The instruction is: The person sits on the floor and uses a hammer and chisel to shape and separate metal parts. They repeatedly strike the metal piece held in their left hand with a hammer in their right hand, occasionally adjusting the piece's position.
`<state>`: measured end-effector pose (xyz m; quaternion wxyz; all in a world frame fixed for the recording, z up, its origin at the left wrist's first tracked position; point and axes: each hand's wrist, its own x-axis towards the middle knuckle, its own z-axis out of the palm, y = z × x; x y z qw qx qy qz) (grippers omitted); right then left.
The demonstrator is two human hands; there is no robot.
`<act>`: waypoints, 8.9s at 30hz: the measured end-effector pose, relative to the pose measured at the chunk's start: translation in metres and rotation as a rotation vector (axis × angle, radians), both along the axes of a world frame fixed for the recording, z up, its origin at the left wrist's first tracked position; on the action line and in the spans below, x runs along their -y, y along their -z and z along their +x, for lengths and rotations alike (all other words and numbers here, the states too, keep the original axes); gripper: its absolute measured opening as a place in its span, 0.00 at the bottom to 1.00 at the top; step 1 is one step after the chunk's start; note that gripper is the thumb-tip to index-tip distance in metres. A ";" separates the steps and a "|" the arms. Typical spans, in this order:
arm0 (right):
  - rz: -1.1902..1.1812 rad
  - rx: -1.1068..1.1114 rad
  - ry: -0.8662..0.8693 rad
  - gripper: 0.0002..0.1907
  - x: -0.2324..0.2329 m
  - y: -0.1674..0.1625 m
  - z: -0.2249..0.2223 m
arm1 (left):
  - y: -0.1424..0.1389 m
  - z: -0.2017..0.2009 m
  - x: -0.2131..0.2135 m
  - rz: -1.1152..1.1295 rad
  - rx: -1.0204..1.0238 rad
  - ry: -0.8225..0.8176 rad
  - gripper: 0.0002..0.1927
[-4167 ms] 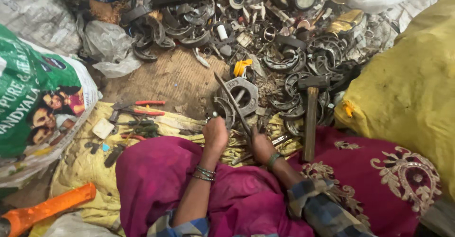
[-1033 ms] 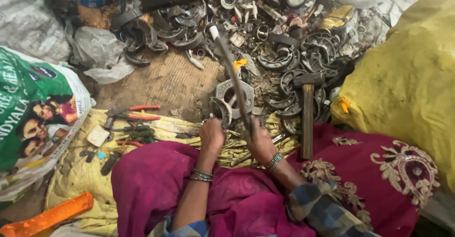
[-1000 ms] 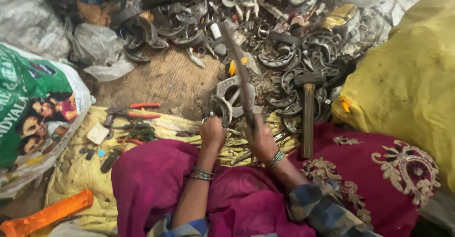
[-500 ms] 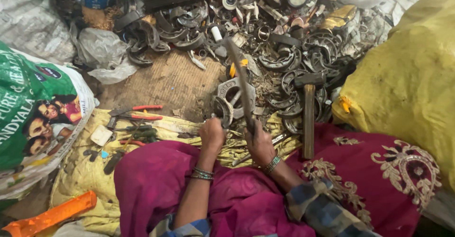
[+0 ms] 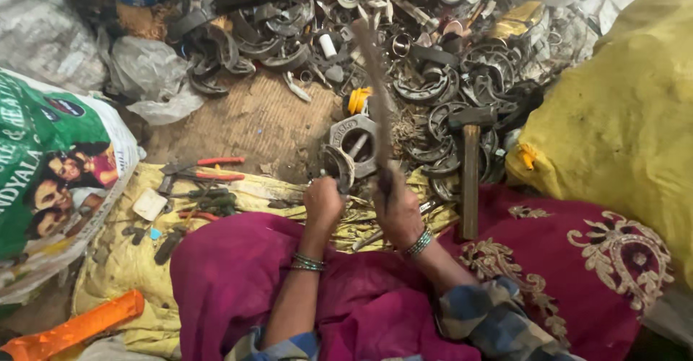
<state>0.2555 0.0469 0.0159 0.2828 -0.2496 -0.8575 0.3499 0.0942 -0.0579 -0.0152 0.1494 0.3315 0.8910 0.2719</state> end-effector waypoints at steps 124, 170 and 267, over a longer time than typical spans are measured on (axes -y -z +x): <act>-0.180 0.023 0.014 0.14 0.014 -0.042 0.026 | -0.005 -0.061 -0.021 0.223 -0.058 -0.530 0.29; 0.066 -0.058 -0.012 0.20 -0.008 -0.049 0.009 | -0.007 -0.061 -0.020 0.119 -0.080 -0.547 0.32; -0.240 0.328 0.188 0.26 -0.016 -0.006 -0.004 | -0.046 -0.070 -0.064 0.253 -0.057 0.151 0.24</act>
